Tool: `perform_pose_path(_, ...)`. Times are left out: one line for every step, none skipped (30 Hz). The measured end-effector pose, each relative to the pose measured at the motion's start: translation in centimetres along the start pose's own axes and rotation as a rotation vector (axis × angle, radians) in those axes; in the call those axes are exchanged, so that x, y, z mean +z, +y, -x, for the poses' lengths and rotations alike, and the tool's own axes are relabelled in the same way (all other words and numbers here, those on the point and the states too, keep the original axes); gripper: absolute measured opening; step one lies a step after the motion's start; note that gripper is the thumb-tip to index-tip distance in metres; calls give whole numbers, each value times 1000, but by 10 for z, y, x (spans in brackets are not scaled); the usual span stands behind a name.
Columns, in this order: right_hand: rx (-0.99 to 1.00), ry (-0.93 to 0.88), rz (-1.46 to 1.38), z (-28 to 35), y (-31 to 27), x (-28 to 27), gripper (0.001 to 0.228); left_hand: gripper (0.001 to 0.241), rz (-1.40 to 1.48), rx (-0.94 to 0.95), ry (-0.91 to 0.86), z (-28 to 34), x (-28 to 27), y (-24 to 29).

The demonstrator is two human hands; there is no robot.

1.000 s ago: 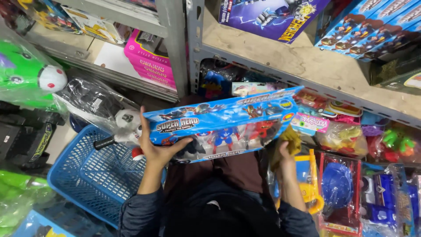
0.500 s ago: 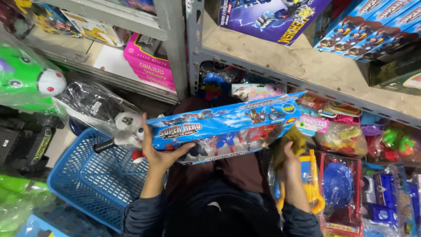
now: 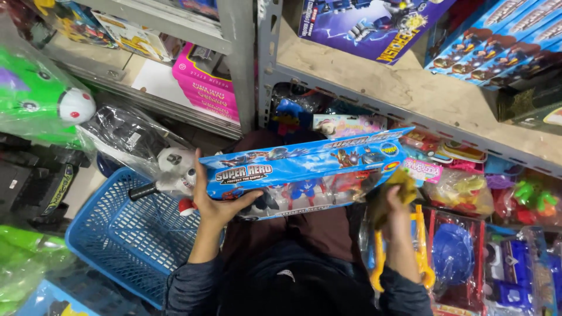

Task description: Cleaning dust off of toy boxes on a retail shelf using a cloth.

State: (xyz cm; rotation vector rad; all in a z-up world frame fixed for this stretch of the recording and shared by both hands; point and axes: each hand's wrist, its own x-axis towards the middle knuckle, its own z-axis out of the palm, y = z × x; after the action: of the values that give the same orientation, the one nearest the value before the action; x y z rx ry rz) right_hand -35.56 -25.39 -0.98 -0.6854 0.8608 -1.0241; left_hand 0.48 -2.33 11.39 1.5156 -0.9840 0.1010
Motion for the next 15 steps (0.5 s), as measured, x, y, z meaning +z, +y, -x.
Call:
perform_pose_path(29, 52, 80, 13, -31, 30, 43, 135, 60, -29, -19, 1, -1, 0)
perform_pose_path(54, 106, 158, 25, -62, 60, 47, 135, 122, -55, -39, 2, 0, -1)
perform_pose_path(55, 108, 159, 27, -62, 61, 47, 135, 123, -57, -41, 4, 2, 1)
perform_pose_path(-79, 42, 130, 29, -62, 64, 45, 136, 64, -53, -42, 3, 2, 3)
perform_pose_path(-212, -26, 101, 31, -63, 67, 44, 137, 5, -50, -43, 3, 3, 4)
perform_pose_path(-212, -28, 96, 26, -45, 59, 44, 137, 1, -46, -43, 0, 2, 4)
perform_pose_path(-263, -9, 90, 22, -28, 52, 43, 137, -2, -20, -37, -2, 2, 4)
perform_pose_path(-311, 15, 89, 19, -12, 43, 43, 136, -3, 1, -32, -2, 2, 5)
perform_pose_path(-310, 15, 88, 21, -12, 44, 43, 136, -4, 0, -33, -3, 2, 5)
perform_pose_path(-191, 80, 106, 24, -12, 46, 43, 137, -18, -27, -31, -3, 2, 6)
perform_pose_path(-71, 144, 123, 26, -11, 48, 43, 137, -31, -53, -29, -4, 2, 6)
perform_pose_path(-72, 141, 121, 30, -23, 58, 43, 137, -32, -51, -28, -5, 3, 7)
perform_pose_path(-168, 143, 127, 34, -35, 67, 41, 137, 13, -54, -39, -6, 4, 8)
perform_pose_path(-260, 152, 138, 43, -46, 73, 39, 137, 59, -64, -57, -3, 4, 10)
perform_pose_path(-257, 158, 140, 56, -64, 105, 39, 137, 59, -69, -62, -1, 4, 9)
